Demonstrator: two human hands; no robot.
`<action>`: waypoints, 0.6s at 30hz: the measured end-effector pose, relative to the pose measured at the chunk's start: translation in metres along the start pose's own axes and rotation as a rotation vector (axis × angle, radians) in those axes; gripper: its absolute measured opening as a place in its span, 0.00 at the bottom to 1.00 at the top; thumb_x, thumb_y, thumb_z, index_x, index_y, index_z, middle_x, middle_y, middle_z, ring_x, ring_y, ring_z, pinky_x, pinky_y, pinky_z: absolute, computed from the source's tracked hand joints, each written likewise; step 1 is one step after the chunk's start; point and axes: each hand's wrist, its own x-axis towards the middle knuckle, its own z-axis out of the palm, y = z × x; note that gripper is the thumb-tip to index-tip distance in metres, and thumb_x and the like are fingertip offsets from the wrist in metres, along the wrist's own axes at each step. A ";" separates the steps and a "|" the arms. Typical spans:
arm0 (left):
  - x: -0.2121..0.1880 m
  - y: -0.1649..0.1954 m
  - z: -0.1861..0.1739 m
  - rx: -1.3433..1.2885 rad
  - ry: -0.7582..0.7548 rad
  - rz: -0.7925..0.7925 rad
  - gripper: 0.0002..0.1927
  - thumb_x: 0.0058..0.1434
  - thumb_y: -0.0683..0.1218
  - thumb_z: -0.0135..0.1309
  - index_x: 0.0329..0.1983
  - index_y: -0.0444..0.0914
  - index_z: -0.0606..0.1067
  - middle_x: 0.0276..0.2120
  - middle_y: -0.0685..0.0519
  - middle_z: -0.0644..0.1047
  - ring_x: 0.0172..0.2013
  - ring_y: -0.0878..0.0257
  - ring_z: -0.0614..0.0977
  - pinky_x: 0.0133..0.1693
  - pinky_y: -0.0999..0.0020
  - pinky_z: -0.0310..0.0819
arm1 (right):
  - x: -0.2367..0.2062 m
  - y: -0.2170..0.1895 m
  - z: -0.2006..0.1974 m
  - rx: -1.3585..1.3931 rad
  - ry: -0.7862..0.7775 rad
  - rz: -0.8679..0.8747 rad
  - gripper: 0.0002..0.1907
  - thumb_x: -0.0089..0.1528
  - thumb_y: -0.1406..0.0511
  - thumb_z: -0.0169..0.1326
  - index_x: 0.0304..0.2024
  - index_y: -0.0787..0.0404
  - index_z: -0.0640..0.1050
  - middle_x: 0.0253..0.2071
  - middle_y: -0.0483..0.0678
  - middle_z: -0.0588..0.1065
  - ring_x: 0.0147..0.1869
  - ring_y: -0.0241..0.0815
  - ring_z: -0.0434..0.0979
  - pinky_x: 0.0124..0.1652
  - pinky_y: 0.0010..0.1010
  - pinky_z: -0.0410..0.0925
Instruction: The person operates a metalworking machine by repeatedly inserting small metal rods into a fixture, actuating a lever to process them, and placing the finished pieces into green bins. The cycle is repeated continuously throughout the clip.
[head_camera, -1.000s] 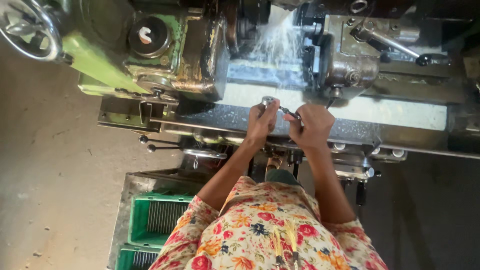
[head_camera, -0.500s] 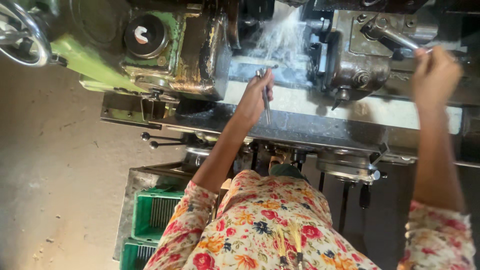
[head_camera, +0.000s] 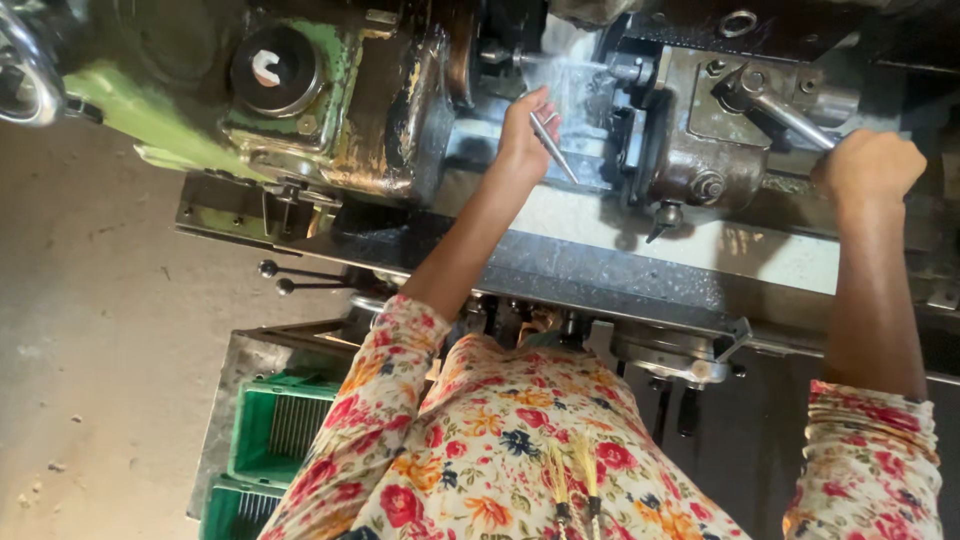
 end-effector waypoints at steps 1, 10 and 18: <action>0.006 -0.002 0.001 -0.001 0.019 -0.004 0.19 0.54 0.53 0.62 0.47 0.45 0.75 0.40 0.55 0.75 0.41 0.57 0.74 0.43 0.61 0.65 | 0.000 -0.001 -0.001 0.006 -0.014 0.005 0.15 0.54 0.59 0.64 0.39 0.59 0.87 0.37 0.57 0.84 0.40 0.56 0.86 0.36 0.40 0.75; 0.047 -0.004 0.048 -0.232 0.093 -0.014 0.20 0.56 0.50 0.60 0.51 0.40 0.74 0.48 0.52 0.73 0.52 0.53 0.74 0.55 0.53 0.63 | -0.003 -0.001 0.007 0.100 0.074 0.022 0.18 0.54 0.55 0.66 0.35 0.64 0.85 0.32 0.60 0.82 0.36 0.58 0.84 0.38 0.41 0.74; 0.072 -0.005 0.072 -0.445 0.203 -0.016 0.13 0.59 0.46 0.61 0.44 0.39 0.73 0.45 0.53 0.72 0.47 0.58 0.75 0.55 0.65 0.72 | 0.019 0.005 0.013 0.121 0.039 0.024 0.17 0.54 0.55 0.64 0.33 0.63 0.86 0.35 0.60 0.82 0.40 0.60 0.84 0.40 0.43 0.74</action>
